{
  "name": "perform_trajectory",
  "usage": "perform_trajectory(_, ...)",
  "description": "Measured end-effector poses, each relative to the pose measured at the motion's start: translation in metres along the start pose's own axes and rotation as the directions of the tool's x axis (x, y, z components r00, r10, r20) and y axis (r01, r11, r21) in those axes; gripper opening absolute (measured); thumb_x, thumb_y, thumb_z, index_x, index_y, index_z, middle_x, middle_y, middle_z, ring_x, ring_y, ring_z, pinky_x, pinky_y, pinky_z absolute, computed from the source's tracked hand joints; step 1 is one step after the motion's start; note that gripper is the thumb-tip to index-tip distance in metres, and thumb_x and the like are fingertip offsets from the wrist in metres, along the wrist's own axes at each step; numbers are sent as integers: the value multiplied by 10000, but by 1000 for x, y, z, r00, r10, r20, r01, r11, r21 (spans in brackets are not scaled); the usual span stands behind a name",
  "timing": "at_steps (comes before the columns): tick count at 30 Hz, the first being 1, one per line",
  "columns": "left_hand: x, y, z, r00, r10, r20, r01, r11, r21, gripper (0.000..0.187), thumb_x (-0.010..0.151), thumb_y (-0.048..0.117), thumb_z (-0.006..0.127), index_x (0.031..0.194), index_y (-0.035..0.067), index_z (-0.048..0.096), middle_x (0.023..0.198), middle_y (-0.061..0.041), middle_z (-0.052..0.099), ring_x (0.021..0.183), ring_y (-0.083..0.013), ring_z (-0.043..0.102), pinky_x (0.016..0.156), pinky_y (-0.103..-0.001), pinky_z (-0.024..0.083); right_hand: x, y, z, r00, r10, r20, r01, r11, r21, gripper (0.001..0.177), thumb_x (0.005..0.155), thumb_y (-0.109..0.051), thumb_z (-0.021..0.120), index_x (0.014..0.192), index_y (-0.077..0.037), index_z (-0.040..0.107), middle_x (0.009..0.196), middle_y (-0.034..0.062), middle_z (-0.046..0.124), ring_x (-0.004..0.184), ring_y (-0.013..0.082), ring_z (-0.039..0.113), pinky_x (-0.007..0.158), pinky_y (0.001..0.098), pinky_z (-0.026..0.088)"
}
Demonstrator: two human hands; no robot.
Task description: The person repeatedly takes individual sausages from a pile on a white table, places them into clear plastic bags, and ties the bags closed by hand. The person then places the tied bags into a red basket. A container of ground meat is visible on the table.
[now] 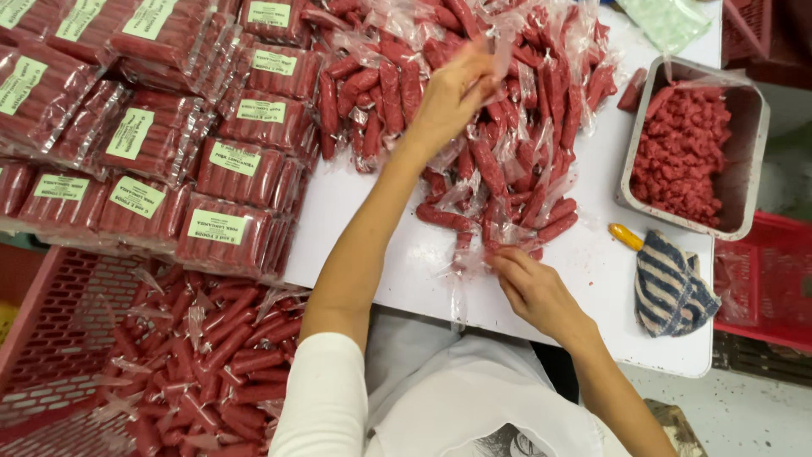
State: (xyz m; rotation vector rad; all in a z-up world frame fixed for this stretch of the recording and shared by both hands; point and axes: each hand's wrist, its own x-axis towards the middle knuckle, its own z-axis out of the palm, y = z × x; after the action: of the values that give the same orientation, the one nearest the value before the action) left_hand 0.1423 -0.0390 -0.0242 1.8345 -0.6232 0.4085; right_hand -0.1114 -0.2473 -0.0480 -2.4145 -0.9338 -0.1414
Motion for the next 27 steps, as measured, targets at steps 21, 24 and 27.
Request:
perform_trajectory(21,-213,150,81,714,-148,685,693,10,-721,326,1134,323,471,1030,44,604,928,-216,730,942,-323,756,861,-458,609,39,119,31,720,-490,-492,363,869,-335,273,1084,-205,600,877,-82,730,770,60,515,685,301,498,669,396,471)
perform_trajectory(24,-209,127,60,925,-163,345,45,945,325,273,1026,271,513,1026,87,714,1076,-151,569,986,-390,602,778,-479,530,36,69,1,818,-404,-409,247,889,-385,204,1048,-73,608,858,-107,677,1030,82,682,1086,387,583,910,453,454)
perform_trajectory(27,-215,125,55,981,81,177,-166,821,546,65,911,64,650,858,52,613,946,-83,486,948,-291,553,649,-336,489,22,40,-16,898,-308,-313,173,903,-392,229,1022,-89,653,796,-82,614,1149,72,733,1298,398,573,1021,497,404)
